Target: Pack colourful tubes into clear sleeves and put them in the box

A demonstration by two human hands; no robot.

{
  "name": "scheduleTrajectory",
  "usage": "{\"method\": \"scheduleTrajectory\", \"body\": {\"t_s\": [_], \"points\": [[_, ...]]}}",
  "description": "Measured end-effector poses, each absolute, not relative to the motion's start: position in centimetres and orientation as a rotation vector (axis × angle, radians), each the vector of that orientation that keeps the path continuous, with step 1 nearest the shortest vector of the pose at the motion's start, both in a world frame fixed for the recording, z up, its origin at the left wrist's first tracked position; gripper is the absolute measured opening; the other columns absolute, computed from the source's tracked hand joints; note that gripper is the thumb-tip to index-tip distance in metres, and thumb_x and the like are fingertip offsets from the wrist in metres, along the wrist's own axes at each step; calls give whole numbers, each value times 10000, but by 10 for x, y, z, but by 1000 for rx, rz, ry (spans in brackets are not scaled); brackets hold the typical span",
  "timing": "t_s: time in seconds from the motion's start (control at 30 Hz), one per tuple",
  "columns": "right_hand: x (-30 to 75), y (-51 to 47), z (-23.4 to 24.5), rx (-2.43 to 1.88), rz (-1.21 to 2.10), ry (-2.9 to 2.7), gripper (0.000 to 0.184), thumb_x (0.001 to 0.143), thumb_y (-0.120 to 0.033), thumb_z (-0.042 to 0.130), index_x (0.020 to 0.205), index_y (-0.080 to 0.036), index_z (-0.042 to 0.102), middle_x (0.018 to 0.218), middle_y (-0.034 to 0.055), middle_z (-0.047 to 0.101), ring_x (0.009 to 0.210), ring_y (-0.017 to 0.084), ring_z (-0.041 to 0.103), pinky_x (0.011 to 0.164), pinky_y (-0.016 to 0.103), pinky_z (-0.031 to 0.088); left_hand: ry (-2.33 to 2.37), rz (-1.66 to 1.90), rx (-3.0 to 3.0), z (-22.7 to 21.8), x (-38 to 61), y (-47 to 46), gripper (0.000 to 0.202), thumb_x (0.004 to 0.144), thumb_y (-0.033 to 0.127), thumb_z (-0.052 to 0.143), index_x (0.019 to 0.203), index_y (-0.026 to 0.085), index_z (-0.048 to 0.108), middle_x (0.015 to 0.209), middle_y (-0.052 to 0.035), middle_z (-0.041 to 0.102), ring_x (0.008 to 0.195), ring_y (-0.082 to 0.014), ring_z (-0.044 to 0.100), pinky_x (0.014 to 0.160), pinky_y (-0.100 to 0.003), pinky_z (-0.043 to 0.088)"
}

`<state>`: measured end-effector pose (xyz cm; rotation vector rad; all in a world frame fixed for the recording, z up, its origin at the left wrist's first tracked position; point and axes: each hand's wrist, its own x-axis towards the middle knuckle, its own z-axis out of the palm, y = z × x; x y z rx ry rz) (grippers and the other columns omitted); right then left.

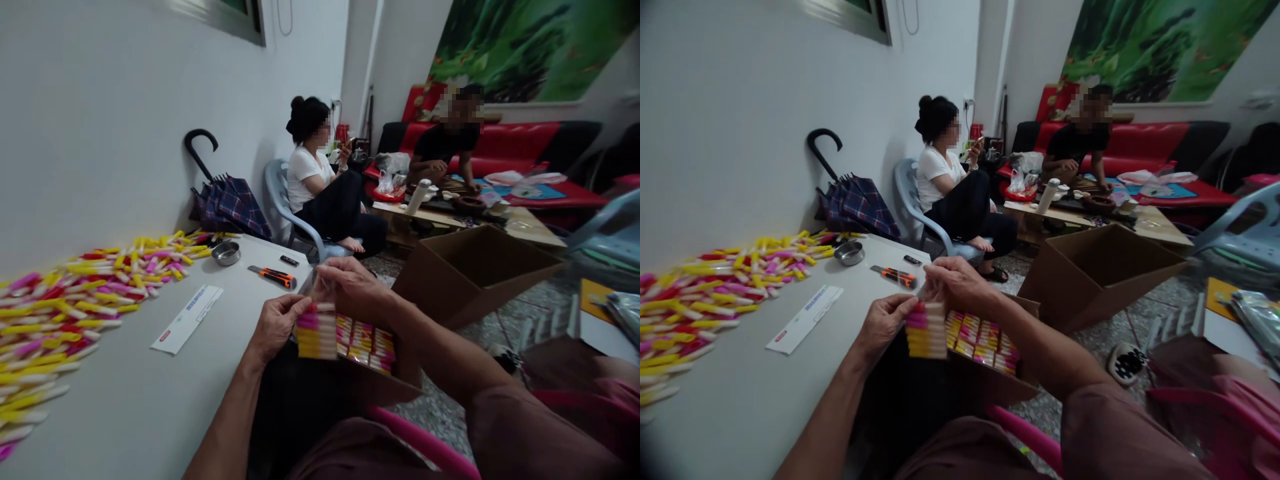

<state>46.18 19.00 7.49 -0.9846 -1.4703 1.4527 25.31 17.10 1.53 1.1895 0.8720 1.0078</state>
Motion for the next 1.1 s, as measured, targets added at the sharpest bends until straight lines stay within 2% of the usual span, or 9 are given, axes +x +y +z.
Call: {"method": "scheduleTrajectory", "body": {"t_s": [0.07, 0.23, 0.33, 0.43, 0.5, 0.63, 0.9, 1.0, 1.1], "points": [[452, 189, 68, -959, 1457, -1442, 456, 875, -605, 692, 776, -161, 706, 746, 58, 720, 641, 168, 665, 617, 271, 533, 903, 1056, 1171, 10, 250, 166, 372, 755, 483, 838, 898, 142, 802, 840, -78, 781, 722, -185, 695, 662, -261, 550], [441, 185, 45, -971, 1595, -1531, 502, 846, -647, 704, 905, -150, 743, 820, 63, 731, 687, 161, 669, 575, 236, 528, 1051, 1235, 1029, -2, 232, 157, 353, 708, 465, 874, 848, 148, 808, 773, -60, 776, 663, -163, 680, 645, -258, 551], [435, 184, 35, -977, 1705, -1618, 486, 788, -619, 768, 846, -137, 764, 713, 39, 691, 617, 149, 628, 539, 240, 517, 1078, 1259, 978, 0, 225, 157, 384, 671, 466, 898, 831, 131, 801, 775, -64, 774, 658, -156, 679, 653, -265, 562], [425, 187, 27, -989, 1670, -1609, 436, 763, -566, 798, 775, -131, 774, 648, 19, 664, 562, 127, 587, 532, 238, 509, 1123, 1210, 912, 5, 219, 155, 430, 624, 479, 922, 800, 113, 783, 736, -66, 756, 610, -148, 662, 606, -265, 556], [419, 190, 22, -983, 1619, -1590, 408, 767, -538, 795, 731, -133, 768, 611, 9, 648, 538, 118, 566, 525, 234, 500, 1130, 1151, 874, 7, 215, 151, 466, 631, 510, 912, 829, 111, 776, 751, -73, 757, 611, -151, 668, 600, -269, 560], [410, 191, 14, -973, 1611, -1468, 375, 773, -519, 793, 732, -147, 766, 631, 16, 671, 561, 134, 591, 516, 235, 503, 1093, 1068, 899, 5, 206, 142, 532, 718, 556, 842, 1000, 111, 770, 853, -103, 775, 687, -178, 706, 624, -272, 563], [406, 168, -10, -982, 1959, -1380, 430, 756, -562, 807, 837, -142, 764, 701, 15, 689, 587, 119, 587, 519, 217, 479, 1087, 1146, 752, -26, 211, 124, 392, 699, 474, 851, 869, 129, 779, 771, -57, 765, 627, -165, 677, 616, -280, 539], [407, 152, -26, -1071, 1912, -1318, 398, 721, -523, 835, 765, -136, 751, 646, -1, 658, 553, 108, 537, 511, 223, 420, 1119, 1107, 700, -45, 220, 108, 377, 702, 469, 851, 843, 128, 772, 713, -32, 740, 579, -138, 639, 587, -257, 519], [411, 134, -43, -1126, 1802, -1299, 383, 741, -503, 817, 675, -141, 710, 581, -25, 593, 518, 91, 449, 503, 233, 351, 1088, 1046, 667, -60, 228, 88, 443, 735, 504, 838, 954, 126, 767, 767, -44, 749, 611, -132, 649, 601, -242, 523]]}}
